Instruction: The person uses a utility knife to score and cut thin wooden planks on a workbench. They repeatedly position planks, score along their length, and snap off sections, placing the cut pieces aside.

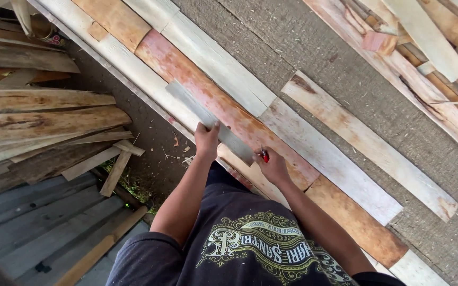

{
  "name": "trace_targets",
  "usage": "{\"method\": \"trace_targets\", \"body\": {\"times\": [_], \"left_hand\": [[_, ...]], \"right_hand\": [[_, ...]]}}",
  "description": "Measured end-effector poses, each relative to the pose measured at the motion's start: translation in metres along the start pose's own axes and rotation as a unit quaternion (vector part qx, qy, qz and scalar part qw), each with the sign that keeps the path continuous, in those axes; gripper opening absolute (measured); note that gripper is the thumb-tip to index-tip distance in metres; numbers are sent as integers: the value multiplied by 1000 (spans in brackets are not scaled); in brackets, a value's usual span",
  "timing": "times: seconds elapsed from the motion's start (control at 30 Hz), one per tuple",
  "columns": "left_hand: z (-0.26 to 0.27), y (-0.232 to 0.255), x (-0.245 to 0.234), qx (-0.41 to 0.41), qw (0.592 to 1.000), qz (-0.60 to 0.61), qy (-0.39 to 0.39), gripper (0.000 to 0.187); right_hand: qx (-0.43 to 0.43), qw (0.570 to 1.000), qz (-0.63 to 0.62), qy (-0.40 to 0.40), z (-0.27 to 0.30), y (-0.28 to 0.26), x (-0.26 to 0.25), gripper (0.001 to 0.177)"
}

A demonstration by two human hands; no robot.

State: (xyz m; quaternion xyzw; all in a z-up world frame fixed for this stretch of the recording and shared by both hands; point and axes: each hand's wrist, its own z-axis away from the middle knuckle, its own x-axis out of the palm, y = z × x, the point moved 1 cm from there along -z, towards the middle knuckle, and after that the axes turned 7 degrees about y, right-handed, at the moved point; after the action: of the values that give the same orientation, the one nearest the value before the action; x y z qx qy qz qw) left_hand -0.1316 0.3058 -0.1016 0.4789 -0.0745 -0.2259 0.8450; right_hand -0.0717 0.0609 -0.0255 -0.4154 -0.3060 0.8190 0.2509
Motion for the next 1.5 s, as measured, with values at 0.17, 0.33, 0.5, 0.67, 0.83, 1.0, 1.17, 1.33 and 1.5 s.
{"method": "trace_targets", "body": {"times": [0.17,0.33,0.5,0.67,0.83,1.0,1.17,1.33,1.5], "left_hand": [[-70,47,-17,-41,998,-42,-20,50],[-91,159,-34,-33,997,-66,-1,58],[-134,173,-41,-2,982,-190,10,83],[-134,203,-37,104,927,-360,0,90],[-141,205,-33,181,828,-530,-27,88],[-149,204,-34,177,821,-541,-48,95],[-154,206,-33,165,807,-562,-72,104],[-162,211,-33,152,782,-598,-89,113],[-161,223,-38,170,757,-621,-112,113]], "right_hand": [[54,998,29,-6,-39,-54,43,24],[107,993,49,-3,-66,-90,63,20],[110,990,88,12,-83,-97,69,22],[92,987,131,14,-88,-101,71,22],[57,981,185,1,-84,-105,69,25],[45,979,201,-12,-92,-103,71,23],[38,978,206,-15,-88,-122,69,30],[66,976,191,-75,-94,-187,69,59],[-16,980,142,-142,-130,-234,94,52]]}}
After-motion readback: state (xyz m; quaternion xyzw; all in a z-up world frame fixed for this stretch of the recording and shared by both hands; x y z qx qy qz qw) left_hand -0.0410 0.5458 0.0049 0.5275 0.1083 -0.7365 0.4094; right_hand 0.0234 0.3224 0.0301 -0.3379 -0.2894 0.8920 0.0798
